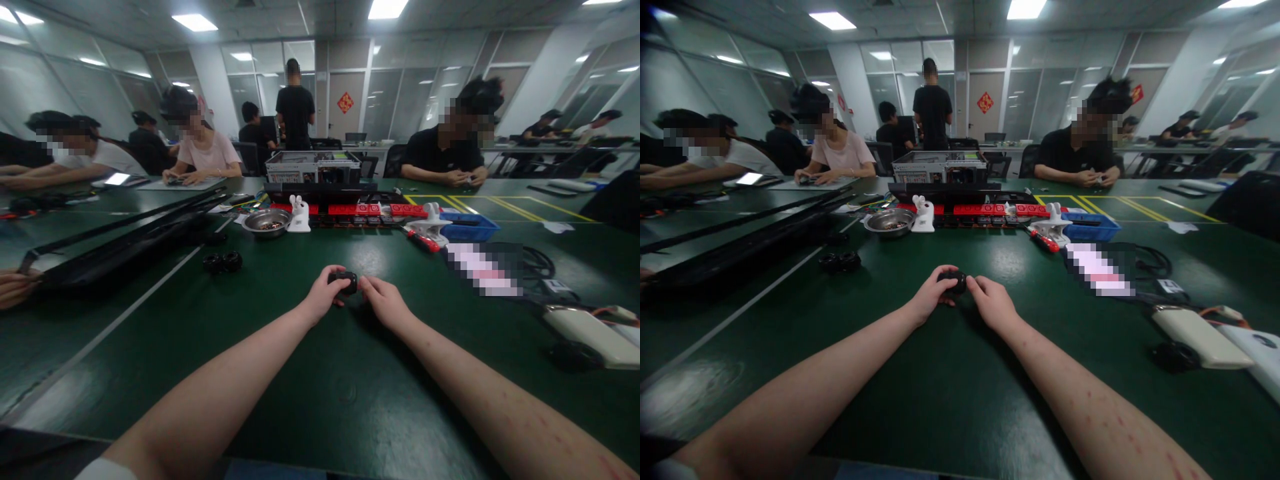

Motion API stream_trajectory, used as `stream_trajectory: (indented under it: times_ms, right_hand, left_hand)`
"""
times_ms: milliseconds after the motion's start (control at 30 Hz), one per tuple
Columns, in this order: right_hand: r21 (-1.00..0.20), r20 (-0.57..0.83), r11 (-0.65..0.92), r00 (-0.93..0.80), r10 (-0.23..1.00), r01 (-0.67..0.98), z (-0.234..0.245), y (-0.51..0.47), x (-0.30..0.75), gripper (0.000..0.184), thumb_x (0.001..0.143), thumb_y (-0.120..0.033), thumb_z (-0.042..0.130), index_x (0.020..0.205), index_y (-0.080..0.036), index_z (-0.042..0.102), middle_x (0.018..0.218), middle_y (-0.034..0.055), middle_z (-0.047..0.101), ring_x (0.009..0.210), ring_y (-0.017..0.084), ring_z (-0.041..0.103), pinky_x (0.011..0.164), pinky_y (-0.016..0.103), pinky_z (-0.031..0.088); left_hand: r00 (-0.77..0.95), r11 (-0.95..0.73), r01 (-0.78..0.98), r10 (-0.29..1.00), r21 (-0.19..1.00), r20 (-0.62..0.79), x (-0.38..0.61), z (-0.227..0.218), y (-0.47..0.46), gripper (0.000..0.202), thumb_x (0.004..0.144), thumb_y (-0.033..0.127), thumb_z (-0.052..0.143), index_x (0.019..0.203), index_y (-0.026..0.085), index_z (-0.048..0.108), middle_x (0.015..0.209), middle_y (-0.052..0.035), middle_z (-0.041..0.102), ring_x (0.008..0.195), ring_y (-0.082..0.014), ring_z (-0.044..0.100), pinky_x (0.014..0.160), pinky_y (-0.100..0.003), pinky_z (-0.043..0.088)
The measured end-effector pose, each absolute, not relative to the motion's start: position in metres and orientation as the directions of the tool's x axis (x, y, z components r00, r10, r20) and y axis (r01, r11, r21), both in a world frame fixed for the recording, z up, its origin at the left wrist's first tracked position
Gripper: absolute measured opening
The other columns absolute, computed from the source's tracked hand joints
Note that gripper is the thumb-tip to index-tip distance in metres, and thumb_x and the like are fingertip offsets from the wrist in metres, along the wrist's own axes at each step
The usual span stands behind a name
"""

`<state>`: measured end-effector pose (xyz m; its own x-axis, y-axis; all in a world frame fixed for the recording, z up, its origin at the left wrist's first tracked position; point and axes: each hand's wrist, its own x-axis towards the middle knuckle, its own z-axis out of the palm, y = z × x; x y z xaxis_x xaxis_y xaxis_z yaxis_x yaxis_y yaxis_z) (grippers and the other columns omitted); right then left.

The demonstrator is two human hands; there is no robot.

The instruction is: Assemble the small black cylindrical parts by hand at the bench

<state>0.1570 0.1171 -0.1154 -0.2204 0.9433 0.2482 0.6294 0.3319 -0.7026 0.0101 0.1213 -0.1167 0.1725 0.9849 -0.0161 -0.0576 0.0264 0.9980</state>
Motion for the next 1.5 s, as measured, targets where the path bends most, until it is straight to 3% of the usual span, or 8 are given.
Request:
stream_trajectory:
  times_ms: [133,233,367,667,833,1000,1167,1500]
  right_hand:
    - [-0.679,0.256,0.371,-0.269,0.928,0.634,-0.115,0.116,0.156,0.039,0.082,-0.043,0.029,0.065,-0.017,0.053,0.058,0.0002,0.053,0.056,0.013,0.049,0.051,0.023,0.035]
    - [-0.648,0.309,0.421,-0.286,0.907,0.634,-0.116,0.114,0.155,0.027,0.079,-0.036,0.039,0.088,-0.016,0.055,0.070,0.0022,0.057,0.062,0.014,0.051,0.056,0.024,0.038]
    - [-0.626,0.340,0.488,-0.350,0.873,0.609,-0.118,0.114,0.156,0.045,0.075,-0.025,0.045,0.119,-0.020,0.038,0.069,0.0001,0.056,0.061,0.013,0.051,0.059,0.025,0.040]
    - [-0.672,0.314,0.467,-0.349,0.883,0.576,-0.114,0.110,0.154,0.053,0.074,-0.030,0.047,0.123,-0.021,0.030,0.066,-0.0018,0.053,0.057,0.012,0.049,0.056,0.024,0.039]
    - [-0.751,0.259,0.329,-0.204,0.944,0.572,-0.116,0.116,0.157,0.036,0.079,-0.045,0.033,0.083,-0.016,0.053,0.055,-0.0015,0.049,0.052,0.012,0.047,0.049,0.023,0.036]
    - [-0.729,0.223,0.332,-0.251,0.942,0.599,-0.116,0.119,0.159,0.044,0.082,-0.046,0.026,0.058,-0.016,0.050,0.050,-0.0012,0.049,0.049,0.011,0.047,0.046,0.022,0.033]
    - [-0.656,0.296,0.431,-0.314,0.902,0.619,-0.113,0.114,0.154,0.024,0.079,-0.033,0.040,0.090,-0.017,0.055,0.074,0.0029,0.060,0.067,0.014,0.054,0.060,0.024,0.040]
    - [-0.673,0.355,0.467,-0.303,0.884,0.573,-0.116,0.109,0.152,0.050,0.071,-0.029,0.051,0.118,-0.022,0.036,0.099,0.0057,0.055,0.072,0.014,0.054,0.067,0.028,0.043]
  left_hand:
    - [0.229,-0.052,-0.039,0.972,0.998,0.060,0.010,-0.117,0.118,0.035,0.064,0.025,0.054,0.097,0.019,0.045,0.089,-0.0031,0.048,0.070,-0.0121,0.052,0.044,-0.016,0.043]
    - [0.187,0.003,-0.074,0.982,0.997,0.011,0.011,-0.118,0.120,0.031,0.071,0.034,0.047,0.098,0.020,0.044,0.086,-0.0031,0.048,0.065,-0.0106,0.052,0.043,-0.017,0.044]
    - [0.146,0.052,-0.062,0.988,0.997,-0.043,0.012,-0.121,0.125,0.034,0.073,0.044,0.043,0.097,0.019,0.040,0.080,-0.0027,0.051,0.050,-0.0081,0.054,0.038,-0.017,0.042]
    - [0.195,0.155,-0.085,0.971,0.984,-0.136,0.010,-0.115,0.126,0.025,0.072,0.033,0.045,0.091,0.017,0.040,0.067,-0.0013,0.054,0.041,-0.0095,0.053,0.033,-0.016,0.036]
    - [0.215,0.047,-0.059,0.976,0.997,-0.033,0.010,-0.118,0.122,0.030,0.068,0.026,0.050,0.095,0.019,0.040,0.077,-0.0014,0.052,0.051,-0.0087,0.053,0.037,-0.016,0.038]
    - [0.241,-0.157,0.103,0.962,0.982,0.129,0.011,-0.125,0.119,0.040,0.062,0.031,0.059,0.097,0.020,0.044,0.086,-0.0022,0.049,0.064,-0.0099,0.052,0.042,-0.014,0.041]
    - [0.147,-0.070,0.106,0.988,0.992,0.054,0.012,-0.128,0.123,0.038,0.072,0.045,0.044,0.100,0.019,0.042,0.081,-0.0036,0.051,0.060,-0.0121,0.055,0.040,-0.018,0.043]
    - [0.141,0.025,0.056,0.990,0.998,-0.033,0.013,-0.127,0.127,0.034,0.070,0.034,0.050,0.097,0.017,0.040,0.062,0.0016,0.051,0.036,-0.0067,0.048,0.033,-0.018,0.038]
